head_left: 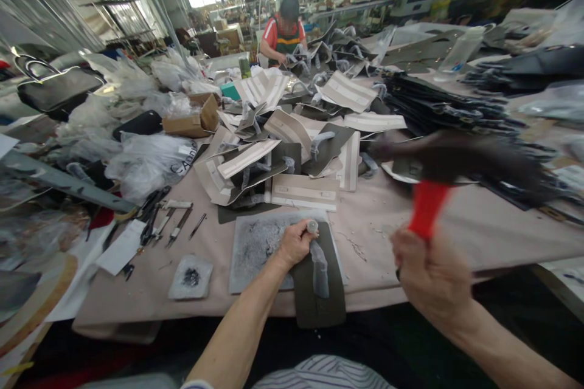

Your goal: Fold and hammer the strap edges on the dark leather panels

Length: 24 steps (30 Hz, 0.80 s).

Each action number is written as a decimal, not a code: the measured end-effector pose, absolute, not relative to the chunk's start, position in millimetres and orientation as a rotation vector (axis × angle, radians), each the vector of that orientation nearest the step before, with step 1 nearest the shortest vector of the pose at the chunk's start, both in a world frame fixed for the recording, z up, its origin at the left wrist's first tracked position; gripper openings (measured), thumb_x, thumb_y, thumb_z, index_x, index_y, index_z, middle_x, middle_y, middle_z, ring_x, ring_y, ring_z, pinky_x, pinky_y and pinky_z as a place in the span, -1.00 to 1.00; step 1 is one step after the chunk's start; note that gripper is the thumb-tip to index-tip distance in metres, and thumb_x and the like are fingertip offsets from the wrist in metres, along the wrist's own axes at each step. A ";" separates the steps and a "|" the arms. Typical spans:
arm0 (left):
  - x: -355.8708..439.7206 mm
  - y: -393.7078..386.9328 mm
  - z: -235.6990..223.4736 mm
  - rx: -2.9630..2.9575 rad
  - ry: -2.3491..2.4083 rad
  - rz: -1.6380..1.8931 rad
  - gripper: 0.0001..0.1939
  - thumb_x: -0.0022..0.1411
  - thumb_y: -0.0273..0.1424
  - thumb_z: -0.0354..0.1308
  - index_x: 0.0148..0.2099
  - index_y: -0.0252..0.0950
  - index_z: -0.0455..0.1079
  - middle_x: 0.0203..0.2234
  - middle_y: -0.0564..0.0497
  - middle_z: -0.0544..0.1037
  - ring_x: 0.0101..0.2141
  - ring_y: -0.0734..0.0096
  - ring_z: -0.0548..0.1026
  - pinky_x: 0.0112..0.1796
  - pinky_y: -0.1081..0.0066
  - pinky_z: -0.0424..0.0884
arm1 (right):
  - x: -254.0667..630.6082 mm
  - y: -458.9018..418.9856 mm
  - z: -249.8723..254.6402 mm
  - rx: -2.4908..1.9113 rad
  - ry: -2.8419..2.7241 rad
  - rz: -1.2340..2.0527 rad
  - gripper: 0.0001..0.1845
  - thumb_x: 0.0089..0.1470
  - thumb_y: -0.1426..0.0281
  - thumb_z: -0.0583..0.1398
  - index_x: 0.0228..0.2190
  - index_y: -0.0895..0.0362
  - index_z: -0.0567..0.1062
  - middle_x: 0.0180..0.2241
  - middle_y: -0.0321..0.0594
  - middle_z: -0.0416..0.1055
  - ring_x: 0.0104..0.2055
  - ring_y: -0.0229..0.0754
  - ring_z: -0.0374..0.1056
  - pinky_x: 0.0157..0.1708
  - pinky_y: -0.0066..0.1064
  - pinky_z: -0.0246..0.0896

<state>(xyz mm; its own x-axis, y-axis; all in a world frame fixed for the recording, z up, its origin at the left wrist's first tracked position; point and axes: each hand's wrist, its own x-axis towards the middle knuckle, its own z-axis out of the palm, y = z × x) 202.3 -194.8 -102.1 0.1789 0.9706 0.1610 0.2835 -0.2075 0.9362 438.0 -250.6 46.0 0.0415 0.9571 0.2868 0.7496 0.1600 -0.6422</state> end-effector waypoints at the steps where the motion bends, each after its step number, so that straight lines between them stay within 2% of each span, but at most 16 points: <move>1: 202.3 -194.9 -102.0 1.648 1.226 1.060 -0.87 0.21 -0.47 0.13 -0.24 -0.27 0.51 -0.40 0.02 0.60 -0.34 0.35 0.53 -0.24 0.42 0.41 | 439.2 -252.4 33.3 -1.667 -1.895 0.463 -0.61 0.26 0.03 -0.08 -0.45 0.01 0.21 -0.65 -0.27 0.25 -0.65 -0.20 0.12 -0.55 -0.34 -0.09; 3: 202.3 -195.5 -101.8 1.658 1.245 1.043 -0.87 0.21 -0.47 0.13 -0.24 -0.27 0.51 -0.42 0.04 0.59 -0.37 0.36 0.52 -0.27 0.44 0.40 | 446.7 -253.1 8.8 -1.785 -2.157 0.590 -0.61 0.24 0.04 -0.03 -0.49 0.01 0.20 -0.68 -0.27 0.24 -0.68 -0.23 0.06 -0.56 -0.33 -0.21; 5: 202.6 -196.2 -101.6 1.669 1.241 1.043 -0.86 0.22 -0.48 0.12 -0.24 -0.27 0.51 -0.42 0.05 0.57 -0.37 0.38 0.51 -0.28 0.45 0.39 | 459.4 -250.9 -9.4 -1.911 -2.261 0.638 -0.64 0.26 0.06 -0.03 -0.45 0.02 0.24 -0.65 -0.27 0.28 -0.66 -0.21 0.09 -0.55 -0.33 -0.25; 8: 203.3 -196.6 -101.2 1.679 1.224 1.064 -0.87 0.20 -0.51 0.13 -0.26 -0.28 0.51 -0.40 0.04 0.58 -0.34 0.37 0.51 -0.25 0.45 0.39 | 480.0 -245.9 -29.4 -2.006 -2.260 0.674 -0.66 0.31 0.09 -0.05 -0.38 0.04 0.29 -0.61 -0.27 0.33 -0.58 -0.17 0.20 -0.51 -0.34 -0.17; 11: 203.7 -196.3 -100.3 1.664 1.222 1.081 -0.87 0.18 -0.53 0.15 -0.26 -0.28 0.51 -0.40 0.03 0.59 -0.33 0.36 0.53 -0.24 0.44 0.41 | 489.9 -241.6 -51.7 -2.138 -2.230 0.732 -0.66 0.35 0.20 -0.09 -0.30 0.09 0.36 -0.53 -0.20 0.41 -0.49 -0.12 0.32 -0.46 -0.34 -0.03; 14: 203.0 -196.7 -98.1 1.652 1.217 1.086 -0.88 0.17 -0.52 0.16 -0.27 -0.28 0.51 -0.40 0.02 0.60 -0.34 0.36 0.53 -0.24 0.44 0.42 | 477.7 -241.2 -68.0 -2.133 -2.243 0.368 -0.67 0.32 0.28 -0.02 -0.09 0.22 0.41 -0.22 0.06 0.48 -0.26 0.02 0.41 -0.33 -0.26 0.16; 16: 202.5 -197.6 -96.6 1.636 1.233 1.087 -0.89 0.16 -0.49 0.17 -0.27 -0.28 0.52 -0.40 0.02 0.60 -0.34 0.36 0.53 -0.24 0.43 0.42 | 455.8 -244.5 -69.1 -1.862 -2.290 0.100 -0.58 0.26 0.36 0.05 0.10 0.26 0.33 0.07 0.18 0.33 0.00 0.11 0.34 -0.12 -0.17 0.21; 18: 203.1 -197.9 -96.8 1.596 1.246 1.095 -0.89 0.16 -0.45 0.18 -0.26 -0.28 0.53 -0.39 0.01 0.62 -0.35 0.35 0.54 -0.24 0.42 0.43 | 426.8 -249.5 -63.7 -1.494 -2.425 0.065 -0.45 0.18 0.50 0.07 0.21 0.17 0.24 0.23 0.11 0.17 0.13 0.08 0.22 0.02 -0.16 0.16; 20: 205.1 -196.0 -99.4 1.506 1.251 1.116 -0.88 0.13 -0.42 0.22 -0.26 -0.30 0.54 -0.40 0.01 0.63 -0.36 0.35 0.54 -0.25 0.42 0.44 | 397.0 -254.7 -56.9 -1.193 -2.625 0.185 -0.41 0.07 0.60 0.08 0.15 0.08 0.31 0.23 -0.02 0.18 0.08 -0.01 0.23 -0.01 -0.23 0.15; 22: 207.8 -190.8 -102.5 1.327 1.274 1.188 -0.88 0.07 -0.38 0.28 -0.31 -0.32 0.52 -0.44 0.02 0.62 -0.39 0.37 0.54 -0.30 0.44 0.44 | 372.2 -258.4 -52.3 -1.069 -2.780 0.265 -0.54 -0.01 0.62 0.10 -0.06 0.07 0.42 0.11 -0.08 0.29 -0.03 -0.05 0.26 -0.09 -0.25 0.13; 24: 208.8 -183.2 -100.8 1.066 1.306 1.334 -0.81 0.02 -0.33 0.34 -0.35 -0.33 0.48 -0.49 0.04 0.59 -0.43 0.40 0.53 -0.35 0.47 0.43 | 355.7 -259.4 -49.0 -1.107 -2.823 0.221 -0.70 -0.03 0.59 0.13 -0.21 0.11 0.42 -0.03 -0.07 0.35 -0.10 -0.05 0.27 -0.11 -0.22 0.09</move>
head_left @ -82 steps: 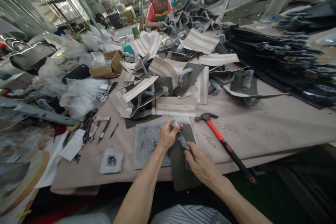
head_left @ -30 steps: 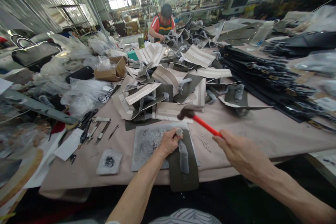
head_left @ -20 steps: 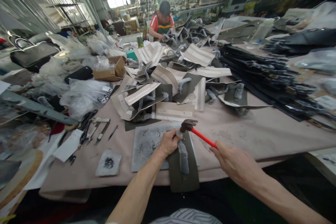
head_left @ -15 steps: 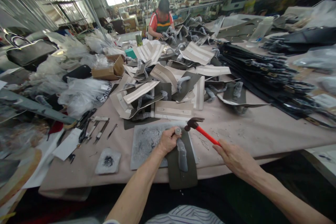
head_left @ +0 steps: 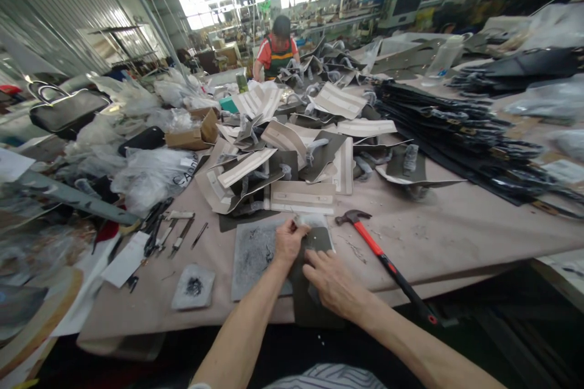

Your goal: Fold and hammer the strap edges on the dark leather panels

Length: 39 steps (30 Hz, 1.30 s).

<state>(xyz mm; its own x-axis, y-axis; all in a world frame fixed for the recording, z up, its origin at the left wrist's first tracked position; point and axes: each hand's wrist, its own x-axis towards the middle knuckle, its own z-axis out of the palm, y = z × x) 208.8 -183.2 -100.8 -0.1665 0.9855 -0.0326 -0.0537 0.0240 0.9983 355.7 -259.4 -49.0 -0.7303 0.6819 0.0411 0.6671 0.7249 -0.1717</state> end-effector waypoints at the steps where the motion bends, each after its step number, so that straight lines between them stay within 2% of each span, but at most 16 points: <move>1: 207.9 -179.7 -96.0 0.938 1.311 1.419 -0.77 0.01 -0.30 0.36 -0.35 -0.34 0.46 -0.50 0.05 0.58 -0.45 0.42 0.53 -0.36 0.47 0.43 | 350.6 -258.7 -46.3 -1.160 -2.809 0.167 -0.75 -0.03 0.57 0.14 -0.25 0.13 0.42 -0.09 -0.06 0.37 -0.13 -0.04 0.27 -0.11 -0.21 0.08; 4: 197.7 -175.6 -62.1 0.767 1.265 1.648 -0.68 0.00 -0.25 0.40 -0.31 -0.36 0.45 -0.46 0.02 0.60 -0.43 0.42 0.56 -0.32 0.46 0.47 | 345.3 -251.8 -29.6 -1.408 -2.688 0.012 -0.84 -0.04 0.54 0.14 -0.33 0.15 0.40 -0.22 -0.04 0.39 -0.21 -0.02 0.31 -0.18 -0.20 0.07; 6: 187.1 -179.7 -28.0 0.904 1.211 1.744 -0.71 0.06 -0.26 0.39 -0.28 -0.36 0.48 -0.42 -0.01 0.61 -0.37 0.40 0.58 -0.25 0.42 0.50 | 346.0 -244.8 -12.9 -1.600 -2.593 -0.050 -0.87 -0.03 0.54 0.13 -0.36 0.15 0.38 -0.27 -0.03 0.40 -0.27 -0.03 0.34 -0.26 -0.23 0.07; 9: 176.2 -191.1 13.9 1.167 1.183 1.794 -0.77 0.12 -0.31 0.39 -0.23 -0.33 0.50 -0.37 -0.01 0.63 -0.32 0.36 0.60 -0.18 0.37 0.51 | 346.5 -234.8 8.4 -1.813 -2.514 -0.047 -0.87 0.03 0.52 0.10 -0.31 0.17 0.39 -0.29 -0.02 0.44 -0.32 -0.03 0.41 -0.35 -0.26 0.08; 11: 176.6 -198.1 21.2 1.232 1.198 1.749 -0.80 0.13 -0.32 0.37 -0.24 -0.31 0.51 -0.37 -0.02 0.63 -0.32 0.36 0.60 -0.21 0.39 0.52 | 344.8 -231.1 13.9 -1.938 -2.473 0.015 -0.87 0.11 0.49 0.08 -0.27 0.18 0.39 -0.30 -0.02 0.47 -0.34 -0.01 0.46 -0.40 -0.28 0.08; 16: 190.1 -203.0 -28.2 1.149 1.244 1.538 -0.85 0.11 -0.38 0.35 -0.26 -0.31 0.51 -0.38 -0.02 0.62 -0.33 0.36 0.57 -0.22 0.43 0.50 | 337.9 -234.8 -5.4 -2.116 -2.322 0.297 -0.79 0.21 0.34 0.10 -0.16 0.19 0.39 -0.34 -0.02 0.53 -0.30 0.06 0.54 -0.42 -0.30 0.16; 20: 194.3 -197.9 -75.7 1.022 1.251 1.459 -0.83 0.08 -0.37 0.35 -0.26 -0.32 0.51 -0.38 0.00 0.61 -0.33 0.37 0.57 -0.21 0.42 0.49 | 334.1 -246.3 -31.3 -2.098 -2.187 0.574 -0.52 0.25 0.08 0.11 0.01 0.17 0.39 -0.35 -0.04 0.57 -0.25 0.09 0.55 -0.34 -0.27 0.25; 23: 195.2 -192.1 -94.8 0.967 1.247 1.426 -0.79 0.10 -0.34 0.34 -0.21 -0.32 0.50 -0.36 -0.01 0.62 -0.31 0.35 0.59 -0.19 0.40 0.49 | 329.3 -253.0 -41.4 -2.086 -2.101 0.637 -0.44 0.31 0.07 0.04 0.17 0.15 0.32 -0.31 -0.03 0.59 -0.23 0.06 0.55 -0.32 -0.28 0.27; 26: 197.3 -186.0 -101.2 0.943 1.246 1.420 -0.74 0.12 -0.33 0.34 -0.15 -0.32 0.49 -0.32 -0.04 0.63 -0.28 0.32 0.60 -0.16 0.37 0.50 | 324.1 -255.4 -44.0 -2.072 -2.115 0.551 -0.46 0.36 0.16 -0.02 0.26 0.09 0.26 -0.23 -0.04 0.60 -0.27 0.02 0.56 -0.34 -0.30 0.27; 29: 200.8 -180.9 -102.1 0.987 1.217 1.402 -0.74 0.11 -0.33 0.34 -0.15 -0.32 0.48 -0.30 -0.05 0.64 -0.26 0.31 0.61 -0.13 0.35 0.50 | 321.8 -254.2 -44.2 -2.058 -2.146 0.554 -0.53 0.37 0.21 -0.04 0.21 0.01 0.33 -0.19 -0.08 0.60 -0.26 -0.01 0.56 -0.33 -0.32 0.26; 32: 203.4 -177.5 -103.8 1.000 1.231 1.373 -0.74 0.10 -0.31 0.36 -0.19 -0.32 0.47 -0.34 -0.04 0.63 -0.27 0.31 0.61 -0.14 0.34 0.50 | 323.1 -251.0 -42.6 -2.073 -2.110 0.725 -0.57 0.36 0.19 -0.03 0.10 0.06 0.43 -0.27 -0.06 0.60 -0.24 0.00 0.55 -0.27 -0.31 0.26; 36: 202.4 -176.3 -107.5 0.967 1.228 1.349 -0.65 0.11 -0.24 0.37 -0.13 -0.32 0.45 -0.33 -0.06 0.65 -0.27 0.27 0.64 -0.13 0.30 0.52 | 330.9 -249.5 -40.0 -1.924 -2.090 0.946 -0.43 0.29 0.04 0.03 0.10 0.18 0.41 -0.29 0.01 0.59 -0.21 0.04 0.53 -0.23 -0.27 0.26; 39: 200.4 -177.6 -108.0 0.966 1.203 1.339 -0.63 0.13 -0.20 0.37 -0.11 -0.32 0.44 -0.32 -0.08 0.65 -0.26 0.26 0.64 -0.12 0.28 0.52 | 345.7 -250.4 -44.7 -1.752 -1.987 1.072 -0.39 0.29 0.02 0.01 0.17 0.16 0.35 -0.27 -0.09 0.57 -0.23 -0.04 0.51 -0.24 -0.31 0.26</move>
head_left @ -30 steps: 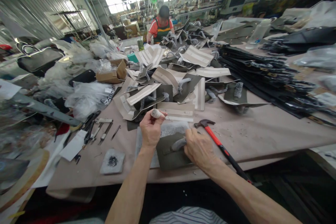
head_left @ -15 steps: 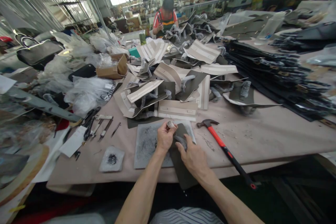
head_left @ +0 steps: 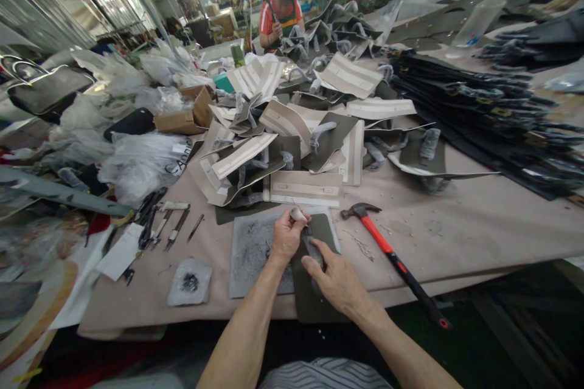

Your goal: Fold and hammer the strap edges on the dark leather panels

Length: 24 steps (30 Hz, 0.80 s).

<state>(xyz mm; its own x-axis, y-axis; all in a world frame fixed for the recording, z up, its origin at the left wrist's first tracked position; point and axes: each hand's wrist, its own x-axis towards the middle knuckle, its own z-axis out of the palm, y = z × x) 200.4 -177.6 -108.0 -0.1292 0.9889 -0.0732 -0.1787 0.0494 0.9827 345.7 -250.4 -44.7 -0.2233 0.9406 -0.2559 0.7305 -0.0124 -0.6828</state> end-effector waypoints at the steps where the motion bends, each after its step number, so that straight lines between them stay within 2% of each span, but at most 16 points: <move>1: 200.1 -178.1 -107.4 0.981 1.202 1.335 -0.64 0.14 -0.20 0.36 -0.12 -0.32 0.44 -0.31 -0.08 0.65 -0.26 0.26 0.64 -0.12 0.28 0.52 | 353.3 -250.0 -48.2 -1.737 -1.934 1.043 -0.40 0.30 0.03 -0.01 0.17 0.15 0.34 -0.27 -0.12 0.55 -0.24 -0.07 0.49 -0.24 -0.32 0.26; 3: 200.0 -178.8 -105.3 1.018 1.211 1.329 -0.67 0.16 -0.21 0.35 -0.13 -0.33 0.44 -0.32 -0.09 0.65 -0.27 0.28 0.63 -0.12 0.29 0.51 | 372.8 -247.2 -57.4 -1.797 -1.866 0.835 -0.42 0.30 0.05 0.00 0.14 0.18 0.36 -0.24 -0.10 0.51 -0.24 -0.08 0.45 -0.22 -0.30 0.26; 7: 201.4 -178.7 -100.7 1.069 1.249 1.310 -0.70 0.16 -0.23 0.34 -0.17 -0.33 0.45 -0.36 -0.07 0.64 -0.29 0.30 0.61 -0.13 0.32 0.49 | 421.7 -236.6 -75.4 -2.057 -1.997 0.230 -0.50 0.28 0.14 0.04 0.02 0.27 0.42 -0.15 0.10 0.43 -0.14 0.05 0.36 -0.16 -0.19 0.23; 9: 202.1 -178.5 -100.2 1.072 1.250 1.298 -0.71 0.16 -0.23 0.34 -0.19 -0.32 0.45 -0.36 -0.06 0.63 -0.29 0.31 0.61 -0.12 0.32 0.49 | 442.8 -232.7 -80.8 -2.185 -2.105 0.104 -0.56 0.26 0.18 0.07 -0.04 0.27 0.45 -0.20 0.09 0.40 -0.15 0.08 0.33 -0.19 -0.19 0.22; 12: 202.4 -178.1 -102.2 1.078 1.248 1.289 -0.74 0.16 -0.26 0.32 -0.17 -0.32 0.45 -0.35 -0.06 0.63 -0.27 0.30 0.61 -0.11 0.31 0.49 | 461.7 -230.2 -84.2 -2.306 -2.176 0.102 -0.59 0.24 0.20 0.10 -0.05 0.25 0.44 -0.22 0.05 0.38 -0.22 0.05 0.34 -0.27 -0.23 0.19; 14: 201.8 -177.2 -103.8 1.124 1.267 1.272 -0.78 0.17 -0.32 0.29 -0.16 -0.31 0.45 -0.34 -0.06 0.64 -0.26 0.29 0.61 -0.12 0.31 0.48 | 466.8 -228.1 -84.1 -2.339 -2.133 0.218 -0.62 0.25 0.22 0.08 -0.09 0.26 0.44 -0.21 0.09 0.37 -0.21 0.07 0.35 -0.28 -0.21 0.19; 17: 199.9 -174.1 -104.1 1.246 1.292 1.204 -0.88 0.18 -0.41 0.22 -0.20 -0.31 0.45 -0.34 -0.05 0.64 -0.27 0.30 0.59 -0.17 0.36 0.47 | 469.9 -220.3 -80.0 -2.325 -1.892 0.635 -0.77 0.20 0.31 0.08 -0.26 0.23 0.42 -0.26 0.09 0.37 -0.21 0.08 0.36 -0.27 -0.17 0.20; 19: 198.2 -171.7 -102.4 1.351 1.291 1.150 -0.91 0.18 -0.44 0.19 -0.23 -0.30 0.46 -0.36 -0.03 0.63 -0.30 0.32 0.57 -0.20 0.39 0.44 | 470.7 -213.7 -73.7 -2.263 -1.725 0.926 -0.87 0.14 0.35 0.09 -0.37 0.16 0.37 -0.39 -0.05 0.37 -0.33 -0.02 0.36 -0.33 -0.22 0.23; 21: 196.9 -170.8 -100.0 1.462 1.287 1.107 -0.92 0.19 -0.45 0.18 -0.25 -0.28 0.47 -0.38 -0.01 0.62 -0.32 0.34 0.54 -0.22 0.41 0.42 | 469.0 -209.2 -63.3 -2.163 -1.620 1.198 -0.87 0.11 0.34 0.10 -0.45 0.10 0.31 -0.51 -0.21 0.32 -0.48 -0.16 0.30 -0.45 -0.31 0.24; 24: 196.7 -174.1 -98.0 1.566 1.298 1.094 -0.91 0.20 -0.45 0.15 -0.28 -0.27 0.49 -0.40 0.01 0.60 -0.35 0.35 0.52 -0.25 0.42 0.40 | 459.5 -210.6 -40.1 -1.986 -1.453 1.493 -0.84 0.14 0.29 0.05 -0.45 0.06 0.24 -0.56 -0.35 0.25 -0.64 -0.31 0.14 -0.62 -0.43 0.14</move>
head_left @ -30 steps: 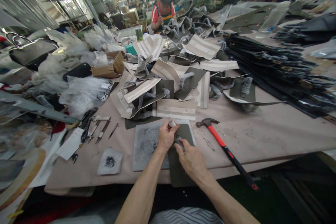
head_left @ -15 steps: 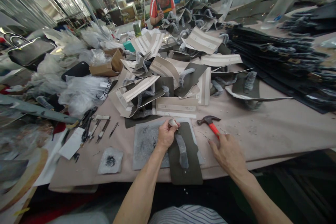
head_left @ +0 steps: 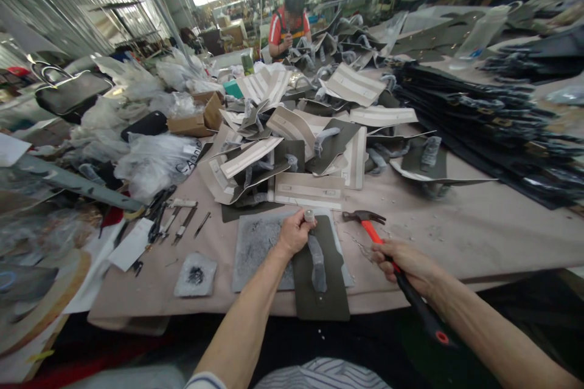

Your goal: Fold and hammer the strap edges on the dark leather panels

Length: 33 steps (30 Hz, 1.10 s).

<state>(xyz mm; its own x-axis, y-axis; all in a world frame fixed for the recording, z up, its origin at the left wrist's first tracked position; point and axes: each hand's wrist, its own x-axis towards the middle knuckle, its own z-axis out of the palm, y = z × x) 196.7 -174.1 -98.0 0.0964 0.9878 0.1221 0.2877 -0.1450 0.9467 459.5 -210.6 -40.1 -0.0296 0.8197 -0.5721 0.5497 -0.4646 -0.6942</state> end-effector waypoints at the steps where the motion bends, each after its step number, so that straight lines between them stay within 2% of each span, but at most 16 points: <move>1: 197.2 -176.2 -98.1 1.580 1.306 1.103 -0.90 0.21 -0.46 0.14 -0.28 -0.27 0.49 -0.40 0.02 0.60 -0.35 0.34 0.52 -0.26 0.42 0.40 | 454.6 -212.9 -31.1 -1.921 -1.393 1.520 -0.82 0.17 0.25 0.03 -0.43 0.06 0.23 -0.57 -0.38 0.22 -0.67 -0.33 0.09 -0.66 -0.45 0.08; 3: 198.7 -180.7 -99.3 1.596 1.325 1.133 -0.88 0.21 -0.47 0.13 -0.26 -0.26 0.50 -0.41 0.01 0.60 -0.35 0.33 0.54 -0.25 0.41 0.41 | 443.4 -218.0 -14.0 -1.804 -1.387 1.363 -0.71 0.23 0.12 -0.02 -0.38 0.05 0.25 -0.59 -0.42 0.19 -0.68 -0.33 0.06 -0.67 -0.46 0.00; 5: 200.1 -184.2 -101.3 1.612 1.335 1.150 -0.87 0.22 -0.48 0.12 -0.24 -0.25 0.50 -0.41 0.01 0.61 -0.34 0.31 0.55 -0.24 0.39 0.42 | 432.0 -221.3 -1.0 -1.710 -1.560 1.005 -0.62 0.26 0.03 -0.05 -0.39 0.05 0.26 -0.60 -0.38 0.22 -0.63 -0.29 0.14 -0.60 -0.44 0.01; 8: 200.6 -186.0 -104.9 1.630 1.344 1.145 -0.87 0.23 -0.47 0.12 -0.23 -0.25 0.50 -0.40 0.01 0.61 -0.35 0.32 0.55 -0.24 0.39 0.42 | 419.1 -217.9 11.3 -1.686 -2.022 0.497 -0.66 0.29 0.14 -0.05 -0.42 0.07 0.28 -0.61 -0.31 0.25 -0.61 -0.27 0.14 -0.55 -0.40 -0.10; 12: 199.3 -184.8 -109.3 1.643 1.365 1.121 -0.89 0.23 -0.46 0.14 -0.25 -0.26 0.50 -0.41 0.01 0.61 -0.37 0.33 0.54 -0.27 0.41 0.41 | 415.8 -204.9 45.9 -1.679 -2.468 0.310 -0.74 0.28 0.23 0.02 -0.41 0.08 0.32 -0.65 -0.35 0.21 -0.68 -0.32 -0.01 -0.57 -0.36 -0.32; 14: 199.1 -184.4 -110.7 1.645 1.347 1.124 -0.88 0.23 -0.46 0.14 -0.22 -0.25 0.51 -0.40 0.01 0.61 -0.35 0.32 0.55 -0.26 0.40 0.41 | 416.2 -203.0 75.3 -1.578 -2.316 0.157 -0.68 0.29 0.17 0.00 -0.42 0.07 0.30 -0.66 -0.37 0.17 -0.69 -0.33 -0.03 -0.59 -0.38 -0.29; 17: 199.3 -184.4 -111.7 1.651 1.312 1.147 -0.84 0.23 -0.48 0.13 -0.19 -0.24 0.52 -0.36 0.00 0.63 -0.33 0.31 0.56 -0.22 0.38 0.44 | 411.2 -208.2 103.8 -1.445 -1.718 -0.049 -0.66 0.33 0.12 -0.05 -0.34 0.07 0.30 -0.61 -0.37 0.22 -0.64 -0.31 0.12 -0.56 -0.43 -0.06; 19: 199.3 -184.3 -111.7 1.657 1.317 1.159 -0.84 0.23 -0.48 0.13 -0.18 -0.25 0.52 -0.36 -0.02 0.63 -0.33 0.30 0.56 -0.22 0.37 0.45 | 406.3 -214.2 95.5 -1.422 -1.555 -0.037 -0.67 0.34 0.14 -0.07 -0.32 0.08 0.29 -0.60 -0.36 0.25 -0.62 -0.28 0.19 -0.54 -0.43 0.02; 22: 199.3 -184.5 -111.0 1.670 1.343 1.133 -0.85 0.22 -0.48 0.13 -0.20 -0.25 0.52 -0.40 0.00 0.62 -0.37 0.32 0.54 -0.26 0.38 0.45 | 406.3 -220.3 51.6 -1.622 -2.052 0.204 -0.64 0.32 0.17 -0.05 -0.47 0.06 0.26 -0.70 -0.37 0.18 -0.70 -0.29 0.08 -0.61 -0.40 -0.19; 25: 199.4 -185.1 -109.5 1.659 1.323 1.127 -0.84 0.21 -0.49 0.13 -0.21 -0.25 0.53 -0.40 0.02 0.61 -0.35 0.33 0.54 -0.26 0.40 0.44 | 420.4 -220.5 11.3 -1.940 -2.427 0.405 -0.71 0.32 0.23 -0.01 -0.38 0.09 0.33 -0.64 -0.30 0.30 -0.66 -0.24 0.17 -0.57 -0.36 -0.29; 28: 199.7 -185.8 -107.6 1.638 1.303 1.146 -0.84 0.20 -0.49 0.14 -0.22 -0.24 0.53 -0.37 0.02 0.62 -0.32 0.32 0.55 -0.21 0.39 0.44 | 443.6 -219.5 -12.0 -2.086 -2.431 0.437 -0.70 0.36 0.21 -0.06 -0.29 0.09 0.35 -0.55 -0.22 0.40 -0.55 -0.16 0.30 -0.52 -0.35 -0.23; 33: 200.2 -186.2 -105.7 1.584 1.323 1.149 -0.86 0.16 -0.48 0.19 -0.25 -0.23 0.55 -0.39 0.02 0.62 -0.34 0.31 0.55 -0.23 0.39 0.45 | 475.5 -217.3 -51.1 -2.200 -2.304 0.577 -0.64 0.36 0.24 -0.11 -0.31 0.11 0.37 -0.48 -0.12 0.45 -0.45 -0.05 0.40 -0.46 -0.32 0.04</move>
<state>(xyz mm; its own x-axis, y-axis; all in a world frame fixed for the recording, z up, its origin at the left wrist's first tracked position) 200.2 -186.2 -105.7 0.0583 0.9847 0.1642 0.3008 -0.1741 0.9377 475.5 -217.3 -51.1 -0.0739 0.9480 -0.3097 0.9820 0.0151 -0.1882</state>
